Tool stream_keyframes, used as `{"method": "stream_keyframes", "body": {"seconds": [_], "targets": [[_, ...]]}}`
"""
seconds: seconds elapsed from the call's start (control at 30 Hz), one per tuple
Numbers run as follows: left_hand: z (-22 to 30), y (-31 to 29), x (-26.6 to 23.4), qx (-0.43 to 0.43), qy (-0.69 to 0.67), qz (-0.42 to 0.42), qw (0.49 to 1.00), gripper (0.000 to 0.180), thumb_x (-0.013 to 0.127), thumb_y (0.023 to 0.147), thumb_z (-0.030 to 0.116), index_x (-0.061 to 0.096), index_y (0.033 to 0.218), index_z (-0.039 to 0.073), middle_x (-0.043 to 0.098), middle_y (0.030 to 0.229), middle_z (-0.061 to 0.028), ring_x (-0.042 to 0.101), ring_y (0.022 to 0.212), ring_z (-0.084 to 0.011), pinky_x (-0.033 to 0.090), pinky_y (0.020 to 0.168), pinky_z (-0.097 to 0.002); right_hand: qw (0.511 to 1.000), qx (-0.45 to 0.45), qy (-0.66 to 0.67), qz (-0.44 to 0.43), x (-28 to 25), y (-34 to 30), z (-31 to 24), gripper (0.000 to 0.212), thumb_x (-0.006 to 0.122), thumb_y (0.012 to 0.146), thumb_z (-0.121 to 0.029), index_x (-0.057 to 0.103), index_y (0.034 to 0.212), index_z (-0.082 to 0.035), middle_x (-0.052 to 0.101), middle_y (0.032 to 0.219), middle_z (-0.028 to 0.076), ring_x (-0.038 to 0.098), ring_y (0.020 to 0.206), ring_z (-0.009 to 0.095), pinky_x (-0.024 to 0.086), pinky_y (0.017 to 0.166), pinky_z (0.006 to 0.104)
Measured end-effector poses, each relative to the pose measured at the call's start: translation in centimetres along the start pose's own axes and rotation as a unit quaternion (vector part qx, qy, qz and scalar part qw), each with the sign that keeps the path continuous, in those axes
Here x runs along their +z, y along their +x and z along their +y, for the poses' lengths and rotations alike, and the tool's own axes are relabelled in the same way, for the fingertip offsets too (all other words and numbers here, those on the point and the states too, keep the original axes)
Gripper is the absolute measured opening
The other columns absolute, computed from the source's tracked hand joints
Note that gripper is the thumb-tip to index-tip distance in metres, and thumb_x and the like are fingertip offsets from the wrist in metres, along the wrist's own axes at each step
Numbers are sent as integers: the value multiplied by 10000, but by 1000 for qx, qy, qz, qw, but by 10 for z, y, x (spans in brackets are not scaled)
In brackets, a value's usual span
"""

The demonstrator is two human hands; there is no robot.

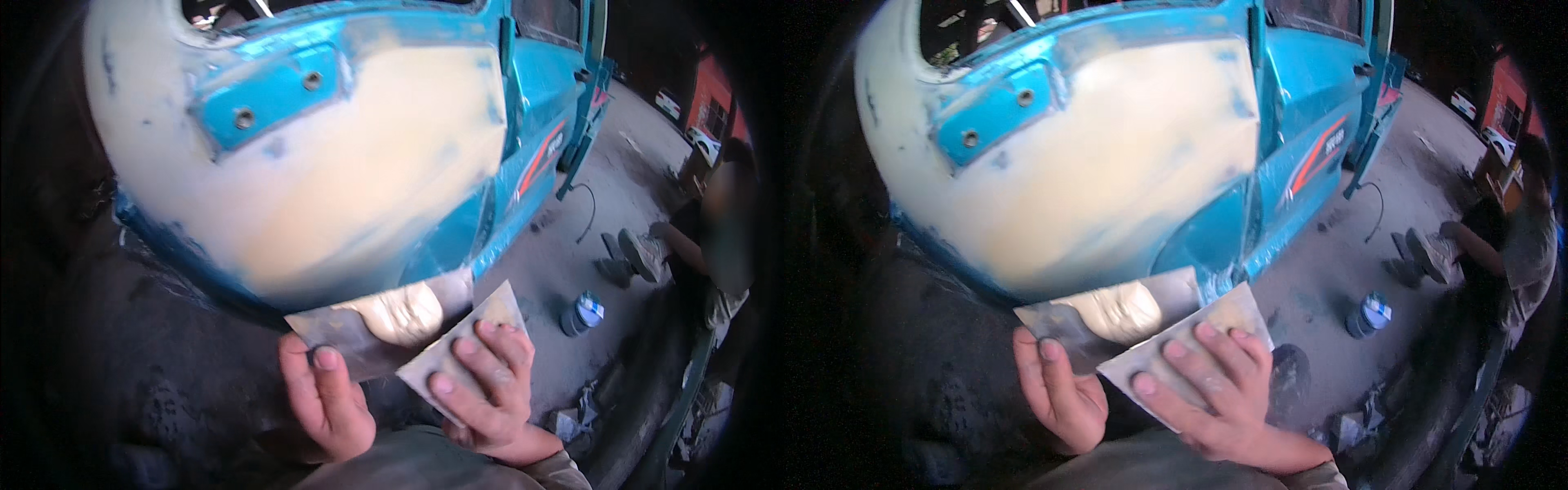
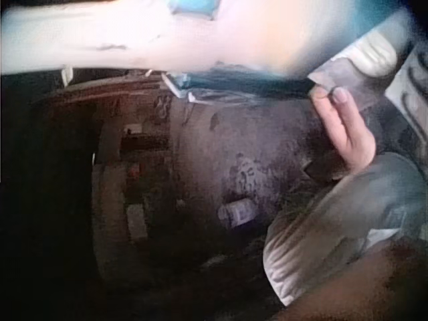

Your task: The person applies a beige body filler to the side of a teal three-wheeled vehicle using a metal spreader. They repeatedly scoop filler from a plastic sheet and smooth it over a large area of the vehicle's side panel.

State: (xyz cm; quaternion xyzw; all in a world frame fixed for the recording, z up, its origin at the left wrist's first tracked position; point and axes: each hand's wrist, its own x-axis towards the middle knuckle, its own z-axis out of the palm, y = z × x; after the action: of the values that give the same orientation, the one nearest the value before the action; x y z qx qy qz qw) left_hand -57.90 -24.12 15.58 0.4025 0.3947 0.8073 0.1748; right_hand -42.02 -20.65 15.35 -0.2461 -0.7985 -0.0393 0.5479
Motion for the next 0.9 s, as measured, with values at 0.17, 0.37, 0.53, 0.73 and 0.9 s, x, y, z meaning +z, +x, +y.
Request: {"method": "stream_keyframes", "body": {"seconds": [0.17, 0.37, 0.53, 0.73, 0.9], "targets": [[17, 7, -12, -42, -2, 10, 999, 467, 558, 1055, 170, 443, 1483, 26, 568, 1415, -196, 568, 1290, -288, 475, 1094, -461, 995, -66, -49, -51, 16, 7, -12, 408, 634, 837, -201, 752, 1223, -256, 694, 1211, -6, 635, 1123, 255, 425, 1012, 435], [-4, 30, -120, 352, 521, 98, 771, 545, 667, 954, -41, 480, 1462, 28, 425, 1522, -259, 559, 1335, -396, 504, 1072, -512, 993, -85, -34, -76, 13, 46, 0, 432, 633, 842, -184, 742, 1255, -252, 700, 1222, 53, 642, 1124, 279, 450, 988, 465], [-2, 35, -157, 376, 560, 102, 731, 584, 692, 947, -9, 451, 1477, 32, 364, 1569, -223, 521, 1375, -392, 469, 1100, -534, 987, -121, -77, 76, 57, 109, 16, 508, 743, 804, -142, 727, 1277, -328, 685, 1273, 75, 632, 1183, 313, 444, 1031, 506], [-21, 31, -175, 382, 599, 81, 699, 571, 677, 957, -13, 444, 1476, 34, 353, 1579, -222, 498, 1396, -394, 464, 1106, -535, 973, -149, -86, 153, 91, 141, 9, 382, 757, 833, -166, 776, 1198, -275, 710, 1219, 134, 639, 1195, 357, 446, 1056, 525], [-38, 22, -194, 325, 472, 69, 816, 567, 676, 962, 0, 440, 1477, 35, 359, 1579, -229, 494, 1402, -388, 466, 1104, -537, 975, -146, -77, 148, 102, 147, 7, 386, 781, 830, -180, 776, 1203, -278, 710, 1213, 139, 645, 1193, 359, 442, 1071, 538]]}}
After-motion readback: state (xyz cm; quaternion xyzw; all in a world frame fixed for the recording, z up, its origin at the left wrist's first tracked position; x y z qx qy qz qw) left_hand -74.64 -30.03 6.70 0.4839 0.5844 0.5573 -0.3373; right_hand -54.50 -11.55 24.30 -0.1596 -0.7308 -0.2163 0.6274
